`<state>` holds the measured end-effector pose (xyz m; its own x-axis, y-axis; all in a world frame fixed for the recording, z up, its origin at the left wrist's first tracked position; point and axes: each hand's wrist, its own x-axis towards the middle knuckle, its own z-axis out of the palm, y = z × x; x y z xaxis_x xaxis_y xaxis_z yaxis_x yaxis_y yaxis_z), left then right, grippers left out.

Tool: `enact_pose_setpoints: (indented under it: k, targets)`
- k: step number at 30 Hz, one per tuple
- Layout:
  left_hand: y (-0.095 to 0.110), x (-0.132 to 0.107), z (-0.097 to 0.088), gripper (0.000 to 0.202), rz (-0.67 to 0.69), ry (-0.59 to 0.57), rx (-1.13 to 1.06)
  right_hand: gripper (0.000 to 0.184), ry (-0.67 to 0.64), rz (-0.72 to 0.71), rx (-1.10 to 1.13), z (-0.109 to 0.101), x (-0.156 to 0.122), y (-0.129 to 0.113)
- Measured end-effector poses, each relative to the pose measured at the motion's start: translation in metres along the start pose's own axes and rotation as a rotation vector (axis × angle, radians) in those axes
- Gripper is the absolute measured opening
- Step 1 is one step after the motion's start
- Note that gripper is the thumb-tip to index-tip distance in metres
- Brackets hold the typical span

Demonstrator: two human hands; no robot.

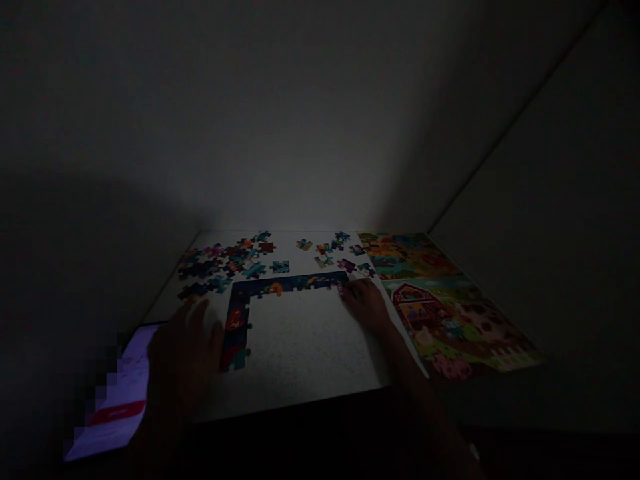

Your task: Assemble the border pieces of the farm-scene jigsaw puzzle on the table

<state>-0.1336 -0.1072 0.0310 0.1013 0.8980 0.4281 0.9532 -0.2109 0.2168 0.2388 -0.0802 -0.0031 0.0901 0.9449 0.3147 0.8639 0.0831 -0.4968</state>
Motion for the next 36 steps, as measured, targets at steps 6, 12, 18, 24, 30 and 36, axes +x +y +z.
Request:
enact_pose_setpoints:
  k: [6, 12, 18, 24, 30, 36]
  targets:
    - [0.02, 0.035, 0.032, 0.043, 0.063, -0.101, 0.086, 0.029, -0.003, 0.026, 0.072, -0.002, 0.0, -0.002]
    - [0.01, 0.044, 0.044, 0.042, 0.079, -0.101, 0.105, 0.025, 0.001, 0.08, 0.135, -0.002, 0.001, -0.001]
    - [0.008, 0.042, 0.049, 0.039, 0.055, -0.057, 0.064, 0.029, 0.043, 0.163, 0.288, 0.004, 0.006, 0.008]
    - [0.008, 0.045, 0.051, 0.041, -0.036, -0.157, 0.095, 0.026, 0.083, 0.263, 0.38, 0.003, 0.038, 0.022]
    - [0.002, 0.045, 0.054, 0.044, -0.014, -0.163, 0.075, 0.024, 0.14, 0.236, 0.322, -0.011, 0.086, 0.043]
    - [-0.002, 0.049, 0.057, 0.048, -0.003, -0.177, 0.082, 0.026, 0.133, 0.221, 0.225, -0.006, 0.103, 0.061]
